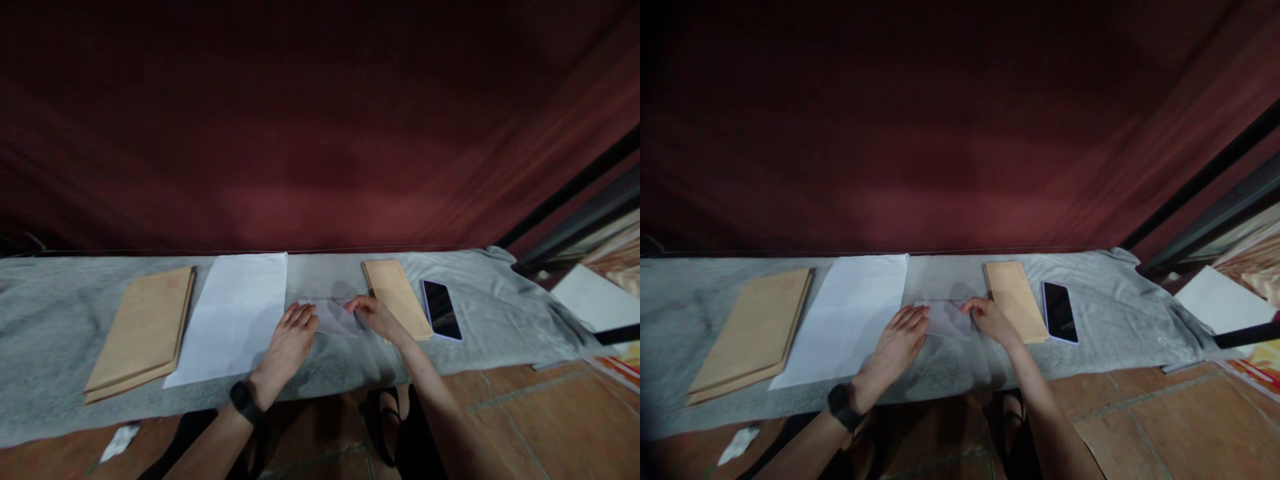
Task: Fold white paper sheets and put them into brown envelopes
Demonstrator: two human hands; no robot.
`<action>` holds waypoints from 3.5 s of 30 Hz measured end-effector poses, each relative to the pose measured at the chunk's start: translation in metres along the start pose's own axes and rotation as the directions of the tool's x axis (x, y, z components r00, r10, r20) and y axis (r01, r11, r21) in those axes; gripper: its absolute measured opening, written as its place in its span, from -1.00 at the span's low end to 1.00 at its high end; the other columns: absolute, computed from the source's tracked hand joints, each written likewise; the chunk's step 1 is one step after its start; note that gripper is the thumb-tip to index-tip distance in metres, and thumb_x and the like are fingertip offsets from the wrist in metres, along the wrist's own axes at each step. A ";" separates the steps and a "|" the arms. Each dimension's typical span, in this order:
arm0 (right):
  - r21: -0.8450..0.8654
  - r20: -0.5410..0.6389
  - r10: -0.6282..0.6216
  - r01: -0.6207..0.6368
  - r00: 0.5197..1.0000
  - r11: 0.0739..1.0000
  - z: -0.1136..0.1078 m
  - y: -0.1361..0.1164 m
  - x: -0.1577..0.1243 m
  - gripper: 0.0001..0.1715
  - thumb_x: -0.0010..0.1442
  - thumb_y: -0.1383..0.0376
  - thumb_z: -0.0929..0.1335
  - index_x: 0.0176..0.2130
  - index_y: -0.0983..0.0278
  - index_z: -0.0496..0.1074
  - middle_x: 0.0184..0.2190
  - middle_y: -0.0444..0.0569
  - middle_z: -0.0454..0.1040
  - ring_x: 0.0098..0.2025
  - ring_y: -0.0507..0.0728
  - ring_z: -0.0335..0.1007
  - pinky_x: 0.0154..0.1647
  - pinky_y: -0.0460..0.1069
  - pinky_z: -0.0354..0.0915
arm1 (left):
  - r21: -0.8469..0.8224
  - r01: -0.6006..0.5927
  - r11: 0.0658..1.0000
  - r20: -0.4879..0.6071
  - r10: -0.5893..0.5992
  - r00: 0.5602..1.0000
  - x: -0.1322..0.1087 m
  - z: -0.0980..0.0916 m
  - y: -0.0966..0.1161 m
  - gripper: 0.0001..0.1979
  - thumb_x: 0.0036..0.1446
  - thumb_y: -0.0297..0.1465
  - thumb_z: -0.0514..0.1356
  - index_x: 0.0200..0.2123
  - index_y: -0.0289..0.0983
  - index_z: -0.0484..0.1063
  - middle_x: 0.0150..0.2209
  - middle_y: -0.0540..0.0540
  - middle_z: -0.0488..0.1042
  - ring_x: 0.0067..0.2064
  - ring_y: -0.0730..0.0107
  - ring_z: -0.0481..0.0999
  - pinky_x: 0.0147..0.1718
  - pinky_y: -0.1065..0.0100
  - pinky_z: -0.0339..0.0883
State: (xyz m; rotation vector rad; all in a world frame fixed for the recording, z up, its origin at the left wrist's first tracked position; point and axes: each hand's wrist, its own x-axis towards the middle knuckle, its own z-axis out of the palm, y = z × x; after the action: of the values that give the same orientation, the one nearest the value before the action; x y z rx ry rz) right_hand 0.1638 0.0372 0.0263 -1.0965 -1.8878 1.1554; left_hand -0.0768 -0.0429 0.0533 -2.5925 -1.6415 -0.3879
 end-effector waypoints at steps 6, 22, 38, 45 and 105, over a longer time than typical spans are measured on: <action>-0.226 -0.119 -0.038 0.010 0.992 0.974 0.030 0.000 -0.003 -0.62 0.28 0.36 0.20 -0.04 0.22 0.51 -0.09 -0.01 0.59 -0.07 0.13 0.52 0.01 0.07 0.41 | -0.053 0.057 0.997 0.122 -0.050 0.991 -0.011 0.009 0.011 -0.66 0.11 -0.56 0.10 -0.03 -0.28 0.43 0.18 -0.22 0.42 0.17 0.11 0.40 0.16 0.10 0.26; -0.858 -0.011 -0.149 0.067 0.989 0.510 0.082 0.007 -0.035 -0.39 0.43 0.25 0.13 0.40 0.29 -0.01 0.42 0.09 -0.10 0.44 0.20 -0.18 0.41 0.18 -0.13 | -0.039 0.158 0.987 -0.018 -0.159 0.987 -0.006 0.057 0.032 -0.41 0.37 -0.22 -0.13 0.37 -0.37 0.01 0.37 -0.26 0.13 0.41 0.17 0.03 0.36 0.00 -0.09; -0.888 -0.097 -0.119 -0.032 0.988 0.459 0.070 0.009 -0.040 -0.36 0.45 0.18 0.06 0.38 0.42 0.00 0.39 0.12 0.02 0.41 0.22 -0.07 0.37 0.17 -0.06 | 0.036 0.226 0.974 -0.048 -0.224 0.973 -0.013 0.055 0.031 -0.36 0.32 -0.19 -0.01 0.30 -0.52 0.11 0.36 -0.41 0.10 0.40 0.02 0.02 0.35 -0.01 -0.04; -0.908 -0.052 -0.133 0.009 0.990 0.418 0.069 0.011 -0.041 -0.38 0.43 0.26 0.05 0.37 0.43 0.04 0.39 0.16 0.01 0.41 0.25 -0.08 0.36 0.20 -0.05 | -0.087 0.011 0.996 0.016 -0.009 1.000 -0.017 0.048 0.043 -0.42 0.35 -0.18 -0.04 0.31 -0.39 0.13 0.38 -0.27 0.10 0.41 0.17 0.00 0.37 0.05 -0.10; -0.807 -0.025 -0.064 0.018 0.998 0.590 0.075 -0.022 -0.065 -0.41 0.41 0.20 0.16 0.33 0.37 0.15 0.36 0.11 0.13 0.38 0.20 0.05 0.36 0.14 0.02 | 0.037 0.044 0.998 0.012 -0.045 0.999 -0.011 0.055 0.027 -0.45 0.34 -0.29 -0.12 0.34 -0.31 0.12 0.38 -0.23 0.10 0.41 0.17 0.03 0.34 -0.02 -0.04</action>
State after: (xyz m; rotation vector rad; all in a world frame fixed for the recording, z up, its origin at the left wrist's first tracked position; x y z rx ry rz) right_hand 0.1219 -0.0541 0.0097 -1.5002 -2.4480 0.1424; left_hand -0.0467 -0.0550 0.0004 -2.5412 -1.6966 -0.3411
